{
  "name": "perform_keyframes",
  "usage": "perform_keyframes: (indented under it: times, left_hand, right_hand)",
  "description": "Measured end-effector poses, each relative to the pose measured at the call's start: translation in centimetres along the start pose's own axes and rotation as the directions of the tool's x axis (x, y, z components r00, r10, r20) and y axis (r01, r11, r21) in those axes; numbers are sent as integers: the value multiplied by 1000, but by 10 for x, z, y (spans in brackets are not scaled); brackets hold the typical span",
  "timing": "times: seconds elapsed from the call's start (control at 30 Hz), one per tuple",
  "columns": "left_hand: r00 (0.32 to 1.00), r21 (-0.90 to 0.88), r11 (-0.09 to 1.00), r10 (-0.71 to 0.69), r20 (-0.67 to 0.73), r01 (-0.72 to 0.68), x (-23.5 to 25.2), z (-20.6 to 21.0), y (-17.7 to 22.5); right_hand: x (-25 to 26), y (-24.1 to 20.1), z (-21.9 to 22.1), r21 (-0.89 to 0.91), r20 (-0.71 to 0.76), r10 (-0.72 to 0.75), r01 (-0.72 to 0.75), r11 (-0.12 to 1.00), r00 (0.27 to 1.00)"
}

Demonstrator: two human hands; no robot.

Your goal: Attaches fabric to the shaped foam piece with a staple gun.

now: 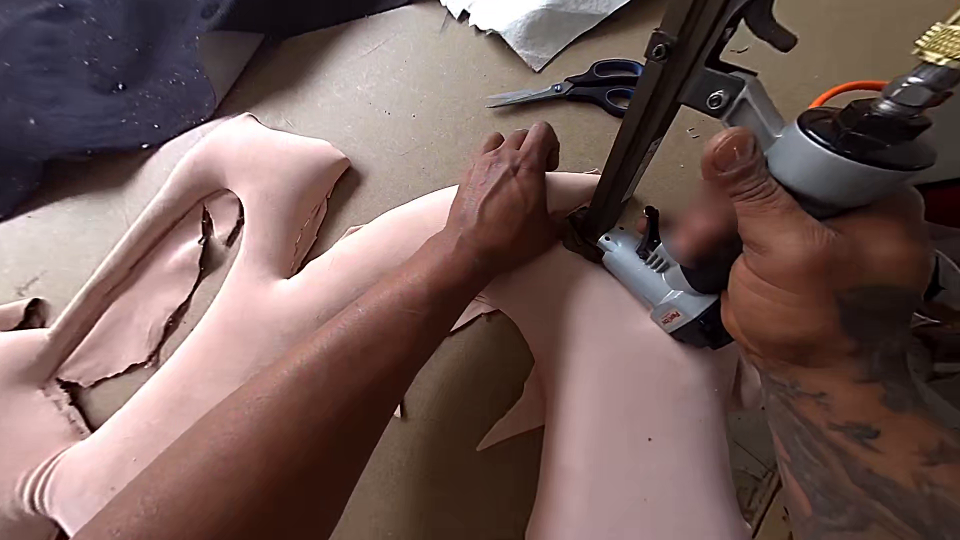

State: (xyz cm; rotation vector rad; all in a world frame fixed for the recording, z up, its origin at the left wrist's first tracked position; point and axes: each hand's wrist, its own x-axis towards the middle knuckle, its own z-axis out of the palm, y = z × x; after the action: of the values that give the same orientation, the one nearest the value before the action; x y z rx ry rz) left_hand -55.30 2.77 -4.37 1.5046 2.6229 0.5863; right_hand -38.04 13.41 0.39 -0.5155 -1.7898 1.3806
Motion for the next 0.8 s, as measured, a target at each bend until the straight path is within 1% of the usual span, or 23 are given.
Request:
perform_keyframes:
  times: [0.1, 0.27, 0.47, 0.6, 0.8]
  left_hand:
    - [1000, -2, 1000, 16, -7, -16, 0, 2, -3]
    - [999, -24, 999, 35, -5, -36, 1, 3, -5]
    - [1000, -39, 999, 18, -11, -19, -1, 3, -1]
    - [1000, -55, 998, 10, -7, -10, -2, 3, 0]
    - [1000, -59, 998, 4, -7, -5, -1, 3, -1]
  right_hand:
    - [1, 2, 6, -63, 10, 5, -4, 998, 1000]
    - [0, 3, 14, -101, -18, -24, 22, 995, 1000]
    - [-9, 5, 16, -84, -37, -54, 51, 995, 998]
    - [-14, 5, 21, -117, -60, -98, 90, 989, 993]
    - [-16, 4, 24, -156, -67, -113, 102, 982, 991]
